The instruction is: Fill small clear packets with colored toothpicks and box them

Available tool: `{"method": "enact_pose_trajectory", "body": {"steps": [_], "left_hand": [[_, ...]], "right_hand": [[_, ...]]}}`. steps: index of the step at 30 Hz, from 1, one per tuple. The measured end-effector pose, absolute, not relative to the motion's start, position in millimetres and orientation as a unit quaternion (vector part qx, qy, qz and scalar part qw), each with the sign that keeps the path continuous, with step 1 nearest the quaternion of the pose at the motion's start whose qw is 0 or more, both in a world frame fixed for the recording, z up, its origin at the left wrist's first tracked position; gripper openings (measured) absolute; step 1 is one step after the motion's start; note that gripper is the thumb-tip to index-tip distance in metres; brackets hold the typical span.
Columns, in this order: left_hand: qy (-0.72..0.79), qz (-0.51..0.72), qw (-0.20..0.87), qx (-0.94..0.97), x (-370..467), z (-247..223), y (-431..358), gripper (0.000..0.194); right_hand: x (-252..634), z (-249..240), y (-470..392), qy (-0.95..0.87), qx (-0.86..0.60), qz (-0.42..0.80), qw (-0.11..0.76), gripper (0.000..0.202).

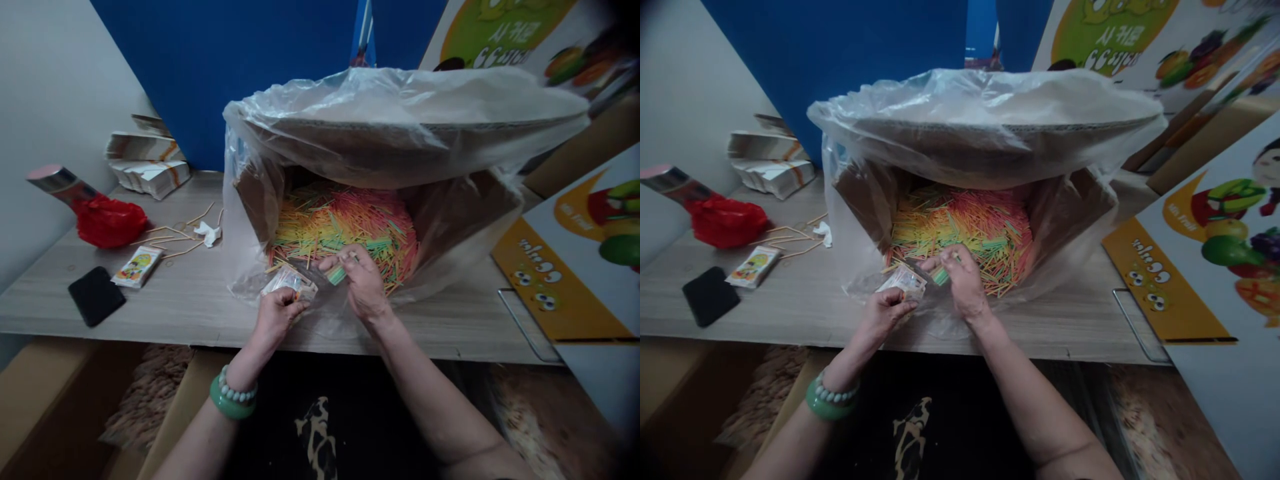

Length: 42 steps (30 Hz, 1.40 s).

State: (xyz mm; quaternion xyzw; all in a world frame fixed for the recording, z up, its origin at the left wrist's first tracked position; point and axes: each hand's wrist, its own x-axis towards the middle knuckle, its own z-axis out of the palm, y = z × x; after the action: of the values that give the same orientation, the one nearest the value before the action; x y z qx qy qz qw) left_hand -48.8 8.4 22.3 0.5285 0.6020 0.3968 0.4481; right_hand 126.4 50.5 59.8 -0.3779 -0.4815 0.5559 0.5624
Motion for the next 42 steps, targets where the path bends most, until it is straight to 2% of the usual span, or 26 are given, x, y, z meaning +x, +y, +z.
{"method": "enact_pose_trajectory", "body": {"steps": [4,9,15,24,29,31,34,39,42], "left_hand": [[0.581,0.397,0.480,0.524,-43,29,9,0.040],[0.559,0.403,0.533,0.491,-40,34,7,0.043],[0.555,0.411,0.564,0.453,-40,31,8,0.041],[0.553,0.422,0.527,0.489,-38,34,11,0.035],[0.505,0.501,0.492,0.501,-39,34,12,0.032],[0.490,0.537,0.529,0.438,-44,32,11,0.030],[0.469,0.541,0.609,0.341,-52,30,9,0.038],[0.444,0.558,0.624,0.319,-55,33,3,0.037],[0.435,0.558,0.627,0.326,-55,35,-3,0.037]], "right_hand": [[101,77,48,-0.489,-0.331,0.557,0.585,0.021],[89,65,44,-0.486,-0.340,0.558,0.580,0.025],[94,55,40,-0.488,-0.333,0.574,0.566,0.019],[101,51,45,-0.530,-0.324,0.624,0.475,0.025],[107,51,48,-0.612,-0.341,0.591,0.400,0.026],[113,52,48,-0.626,-0.330,0.589,0.389,0.029],[117,50,46,-0.585,-0.346,0.604,0.417,0.036],[109,37,42,-0.588,-0.420,0.571,0.389,0.015],[105,36,38,-0.593,-0.443,0.537,0.405,0.019]]}}
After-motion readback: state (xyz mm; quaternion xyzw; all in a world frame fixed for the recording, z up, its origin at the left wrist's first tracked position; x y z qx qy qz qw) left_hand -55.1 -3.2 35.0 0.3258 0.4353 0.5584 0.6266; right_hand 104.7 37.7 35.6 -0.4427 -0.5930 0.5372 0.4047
